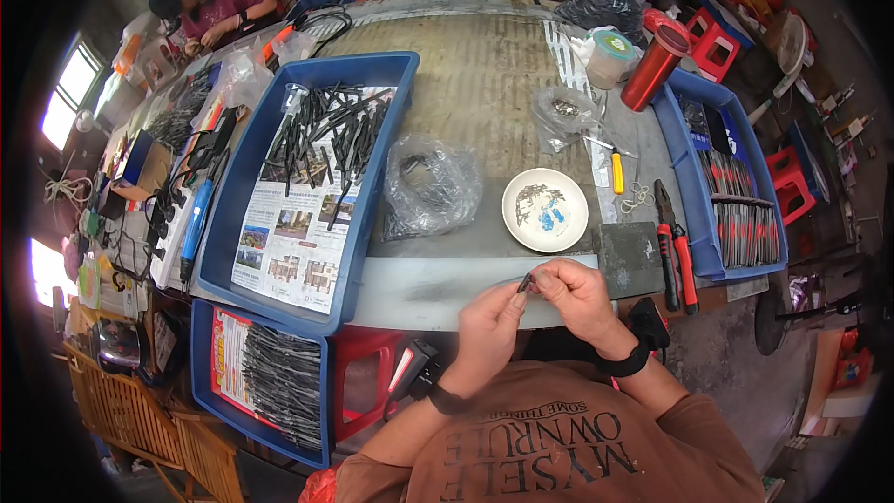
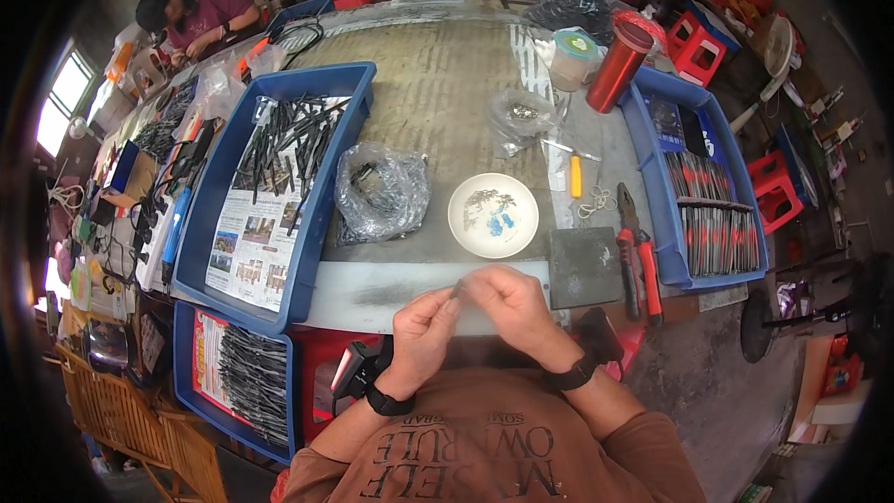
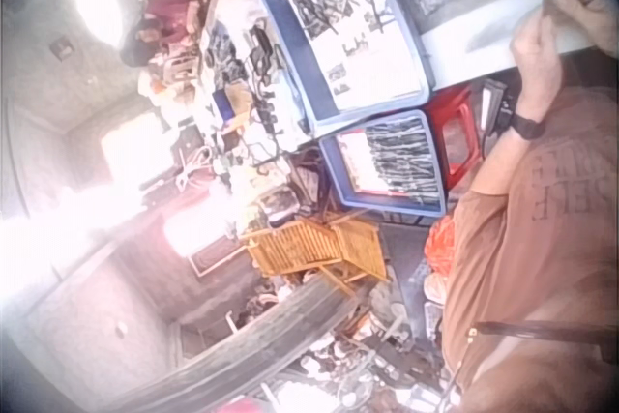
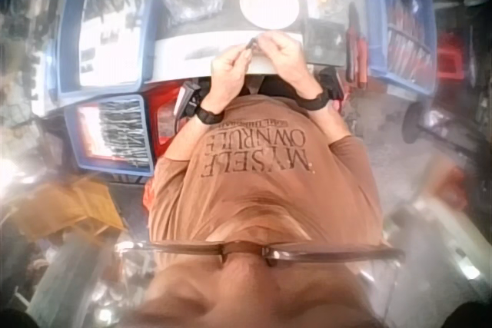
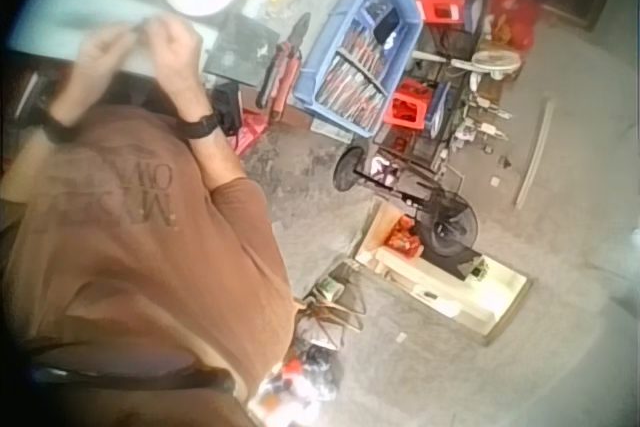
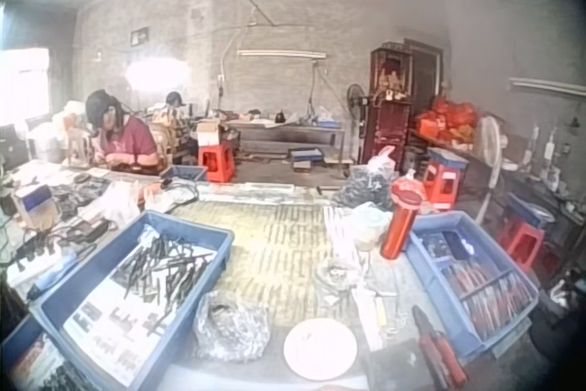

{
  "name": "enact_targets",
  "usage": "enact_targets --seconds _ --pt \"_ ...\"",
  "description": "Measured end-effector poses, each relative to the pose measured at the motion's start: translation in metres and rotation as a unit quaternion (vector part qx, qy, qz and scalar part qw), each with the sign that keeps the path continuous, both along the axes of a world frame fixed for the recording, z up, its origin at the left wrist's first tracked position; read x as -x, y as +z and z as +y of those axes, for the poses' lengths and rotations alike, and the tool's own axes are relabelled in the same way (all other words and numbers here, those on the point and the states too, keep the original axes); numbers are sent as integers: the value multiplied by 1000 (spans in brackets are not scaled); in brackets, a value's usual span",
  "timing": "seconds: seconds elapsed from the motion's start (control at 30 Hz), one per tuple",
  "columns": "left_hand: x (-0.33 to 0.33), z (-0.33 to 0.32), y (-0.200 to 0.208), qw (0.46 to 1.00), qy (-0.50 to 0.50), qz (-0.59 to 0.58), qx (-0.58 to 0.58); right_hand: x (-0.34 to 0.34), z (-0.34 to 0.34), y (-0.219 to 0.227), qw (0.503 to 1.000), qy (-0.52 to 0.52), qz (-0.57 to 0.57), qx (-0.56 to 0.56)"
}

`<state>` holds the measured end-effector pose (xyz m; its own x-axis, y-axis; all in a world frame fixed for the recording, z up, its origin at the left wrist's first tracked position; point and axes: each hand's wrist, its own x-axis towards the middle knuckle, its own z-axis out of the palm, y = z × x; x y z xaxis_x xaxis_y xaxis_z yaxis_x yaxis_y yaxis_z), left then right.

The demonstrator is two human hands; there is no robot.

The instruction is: The person repeatedly picks small metal pieces from a plate and inserts them into black cylindrical components, then uses red-handled pliers to crimp or secure the assembly. Finished units are placed into a blue bin. The process is repeated multiple times in a consistent sequence.

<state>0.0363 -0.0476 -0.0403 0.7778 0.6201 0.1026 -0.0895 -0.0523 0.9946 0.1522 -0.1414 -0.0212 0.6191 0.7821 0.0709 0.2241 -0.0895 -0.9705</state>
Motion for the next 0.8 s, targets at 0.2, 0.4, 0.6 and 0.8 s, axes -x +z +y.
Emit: enact_targets --seconds 0.2,0.4,0.6,0.8 --pt "1 -1 -1 1000 -4 -3 9 -5 5 0 996 -81 -23 11" --pt "1 -1 0 1000 5 11 24 -1 4 3 994 -9 -108 -1" --pt "1 1 0 1000 3 -1 19 -7 8 2 994 -82 -61 31" --pt "2 1 -4 998 6 -12 56 -2 11 5 994 -22 -109 -8"
